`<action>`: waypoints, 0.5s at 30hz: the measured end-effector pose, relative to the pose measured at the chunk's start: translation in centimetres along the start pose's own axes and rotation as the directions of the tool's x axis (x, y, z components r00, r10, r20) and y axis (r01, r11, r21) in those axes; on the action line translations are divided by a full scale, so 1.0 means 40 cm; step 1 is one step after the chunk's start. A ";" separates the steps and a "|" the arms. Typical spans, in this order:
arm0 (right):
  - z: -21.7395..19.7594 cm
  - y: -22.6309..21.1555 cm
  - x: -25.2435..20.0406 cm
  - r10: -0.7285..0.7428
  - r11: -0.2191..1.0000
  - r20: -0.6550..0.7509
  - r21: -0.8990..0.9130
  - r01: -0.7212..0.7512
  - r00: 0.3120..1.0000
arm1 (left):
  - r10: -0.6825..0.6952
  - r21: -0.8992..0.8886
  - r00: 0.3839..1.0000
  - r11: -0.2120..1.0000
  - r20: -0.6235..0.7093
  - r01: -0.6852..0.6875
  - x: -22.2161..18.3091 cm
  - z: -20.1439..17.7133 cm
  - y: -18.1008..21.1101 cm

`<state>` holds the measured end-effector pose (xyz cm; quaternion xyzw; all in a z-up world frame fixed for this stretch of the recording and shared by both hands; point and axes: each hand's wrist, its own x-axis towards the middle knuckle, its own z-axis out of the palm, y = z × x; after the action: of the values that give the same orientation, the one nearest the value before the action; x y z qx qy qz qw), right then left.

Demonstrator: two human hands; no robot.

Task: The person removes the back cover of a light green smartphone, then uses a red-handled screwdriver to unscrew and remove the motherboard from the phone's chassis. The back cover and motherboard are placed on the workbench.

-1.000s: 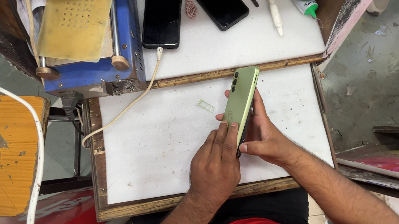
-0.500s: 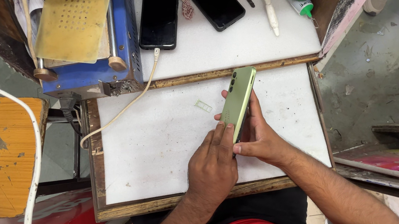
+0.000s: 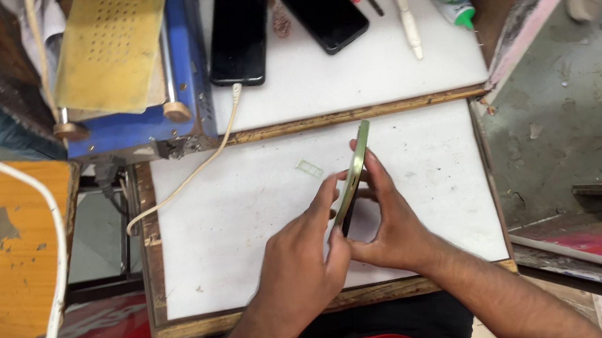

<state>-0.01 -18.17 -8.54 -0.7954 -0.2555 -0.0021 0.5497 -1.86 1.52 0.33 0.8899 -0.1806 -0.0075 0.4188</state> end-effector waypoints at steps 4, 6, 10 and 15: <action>0.019 0.024 -0.009 -0.075 0.976 -0.046 -0.210 0.064 0.996 | 0.032 0.102 0.997 0.994 -0.071 -0.025 0.031 0.013 0.014; 0.022 0.036 -0.013 -0.125 0.948 -0.063 -0.302 0.101 0.990 | -0.041 0.099 0.998 0.994 -0.052 0.046 0.041 0.021 0.016; 0.029 0.046 -0.022 -0.125 0.929 -0.092 -0.360 0.084 0.988 | 0.041 0.097 0.986 0.995 -0.161 -0.026 0.046 0.031 0.011; 0.029 0.032 -0.010 -0.192 0.906 -0.097 -0.400 0.139 0.977 | -0.018 0.046 0.988 0.999 -0.152 0.025 0.043 0.013 0.007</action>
<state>-0.15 -17.66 -10.23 -0.8624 -0.2791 -0.1529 0.3938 -0.45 0.41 0.44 0.8995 -0.1387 0.0599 0.4099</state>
